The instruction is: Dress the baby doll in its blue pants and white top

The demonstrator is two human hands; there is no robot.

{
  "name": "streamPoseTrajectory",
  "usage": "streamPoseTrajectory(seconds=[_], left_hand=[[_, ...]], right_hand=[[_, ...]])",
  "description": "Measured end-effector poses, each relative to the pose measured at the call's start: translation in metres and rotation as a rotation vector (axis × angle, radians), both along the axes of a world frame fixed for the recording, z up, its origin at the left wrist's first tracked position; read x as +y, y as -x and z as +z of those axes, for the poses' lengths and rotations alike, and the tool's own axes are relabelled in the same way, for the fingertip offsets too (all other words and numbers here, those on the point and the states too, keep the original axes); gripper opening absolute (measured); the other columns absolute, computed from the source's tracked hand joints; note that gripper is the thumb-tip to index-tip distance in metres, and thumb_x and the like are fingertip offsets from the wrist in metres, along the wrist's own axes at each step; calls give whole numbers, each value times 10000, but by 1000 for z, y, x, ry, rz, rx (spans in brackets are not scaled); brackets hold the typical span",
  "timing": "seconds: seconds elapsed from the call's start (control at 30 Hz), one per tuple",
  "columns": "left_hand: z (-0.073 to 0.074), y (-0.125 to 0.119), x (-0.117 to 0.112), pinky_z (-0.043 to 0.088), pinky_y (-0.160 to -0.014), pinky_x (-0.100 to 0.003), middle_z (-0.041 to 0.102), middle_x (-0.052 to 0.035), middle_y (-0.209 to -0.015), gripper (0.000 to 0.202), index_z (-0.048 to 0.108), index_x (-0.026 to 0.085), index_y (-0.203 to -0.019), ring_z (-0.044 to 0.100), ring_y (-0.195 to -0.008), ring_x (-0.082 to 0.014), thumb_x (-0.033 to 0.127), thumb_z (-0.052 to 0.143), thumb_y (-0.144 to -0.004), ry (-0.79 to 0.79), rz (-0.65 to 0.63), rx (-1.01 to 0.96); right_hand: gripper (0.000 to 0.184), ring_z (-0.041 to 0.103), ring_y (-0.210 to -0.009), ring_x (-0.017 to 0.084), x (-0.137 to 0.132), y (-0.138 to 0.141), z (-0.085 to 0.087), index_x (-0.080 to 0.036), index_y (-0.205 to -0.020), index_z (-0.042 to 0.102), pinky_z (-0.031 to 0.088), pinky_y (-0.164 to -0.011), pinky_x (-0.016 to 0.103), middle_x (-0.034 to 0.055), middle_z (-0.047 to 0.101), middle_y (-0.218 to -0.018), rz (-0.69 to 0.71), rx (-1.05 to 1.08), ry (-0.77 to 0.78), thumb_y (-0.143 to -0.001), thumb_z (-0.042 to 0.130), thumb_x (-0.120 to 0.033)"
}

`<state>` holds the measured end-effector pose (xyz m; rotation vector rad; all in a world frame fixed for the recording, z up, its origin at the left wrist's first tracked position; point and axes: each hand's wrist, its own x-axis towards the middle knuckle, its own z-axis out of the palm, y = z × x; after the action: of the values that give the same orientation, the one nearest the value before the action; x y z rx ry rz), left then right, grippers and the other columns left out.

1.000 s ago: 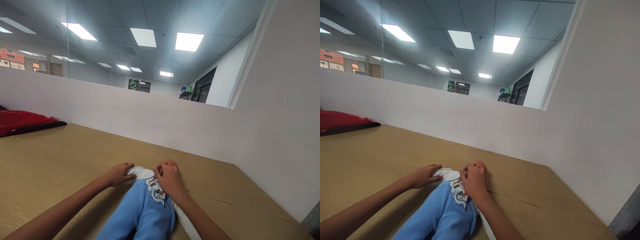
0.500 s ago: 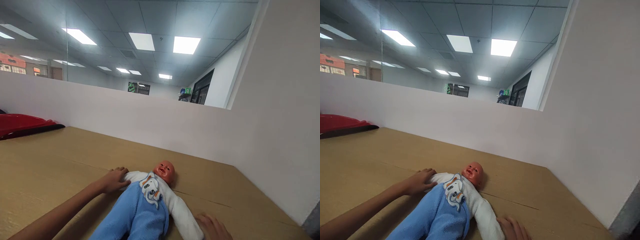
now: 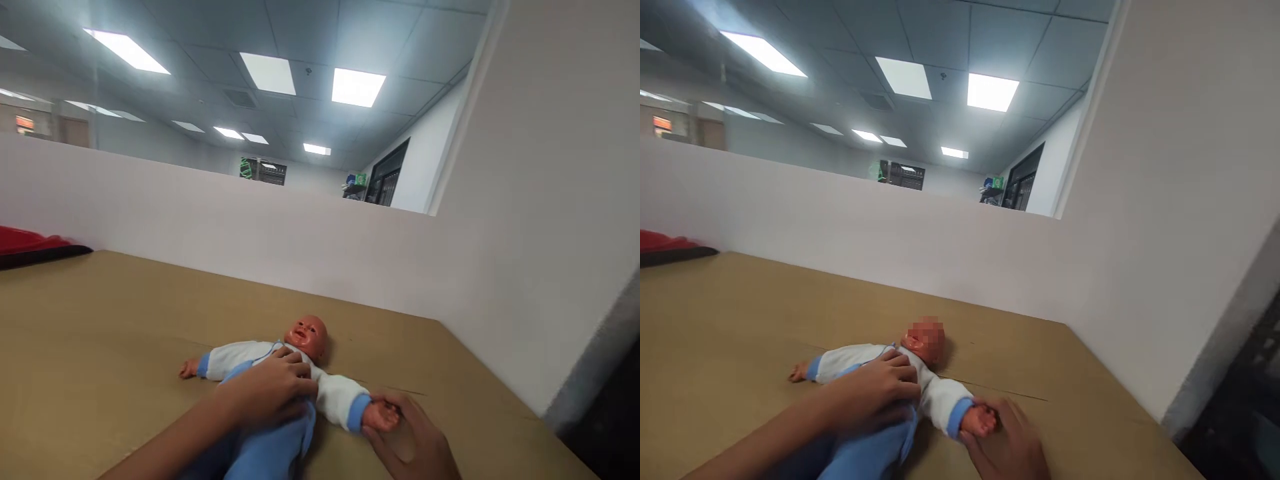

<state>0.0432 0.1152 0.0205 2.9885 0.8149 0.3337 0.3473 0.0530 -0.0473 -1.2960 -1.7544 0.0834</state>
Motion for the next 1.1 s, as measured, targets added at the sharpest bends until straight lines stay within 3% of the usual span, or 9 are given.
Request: streamPoseTrajectory(seconds=[0.13,0.27,0.43,0.5,0.57,0.63,0.73,0.97,1.1], left_hand=[[0,1,0,468,-908,-353,702,-8,-1051,94,630,261,-1100,668,-993,-215,315,553,-1107,10,-153,-108],[-8,-1,0,447,-850,-352,688,-49,-1081,301,643,265,-1164,624,-947,-229,397,373,-1151,-107,-225,-240],[-9,-1,3,448,-866,-321,685,-27,-1032,267,702,258,-1047,626,-961,-210,378,476,-1123,146,-117,-451],[-7,-1,9,455,-890,-303,700,-3,-1032,142,712,258,-1021,644,-974,-196,339,603,-1064,328,-32,-552],[-8,-3,17,455,-874,-300,714,13,-1002,87,710,247,-977,647,-947,-192,330,697,-1000,440,44,-605],[-12,-4,26,450,-861,-312,720,11,-990,110,712,241,-972,639,-939,-202,349,732,-963,477,80,-599],[-20,-8,33,435,-890,-341,719,-6,-1019,162,715,240,-1001,629,-958,-222,390,734,-944,448,102,-527],[-10,-21,27,429,-932,-346,646,-29,-1117,133,650,249,-993,597,-1042,-235,376,657,-952,421,64,-473],[-10,-27,32,442,-894,-341,658,-38,-1111,170,630,243,-991,619,-1010,-239,403,648,-936,446,96,-457]], right_hand=[[274,751,-980,258,22,34,3,-268,-1094,719,581,-893,351,43,801,-1058,19,111,-5,-884,787,-430],[135,734,-832,243,39,76,-22,-234,-973,717,581,-760,337,42,771,-908,139,144,43,-839,698,-231],[642,592,-1399,408,30,88,-52,-215,-1361,698,491,-1184,564,175,668,-1460,303,87,171,-721,722,-175],[459,629,-1344,350,26,86,-54,-263,-1283,752,524,-1158,494,146,664,-1425,301,210,179,-828,706,-233],[190,669,-1218,307,26,86,-51,-270,-1027,814,559,-1100,430,119,682,-1246,148,386,146,-921,703,-383],[352,691,-1112,314,28,89,-49,-245,-846,780,606,-1006,426,109,682,-1116,18,618,173,-891,734,-592],[519,718,-987,310,32,95,-51,-238,-834,741,645,-885,431,94,707,-1031,64,881,313,-848,695,-755],[480,673,-1250,319,28,109,-61,-238,-976,801,600,-1055,387,141,597,-1393,210,843,207,-795,830,-681],[496,706,-1182,290,36,105,-63,-251,-872,752,574,-1049,391,93,750,-1182,322,1105,388,-721,877,-706]])
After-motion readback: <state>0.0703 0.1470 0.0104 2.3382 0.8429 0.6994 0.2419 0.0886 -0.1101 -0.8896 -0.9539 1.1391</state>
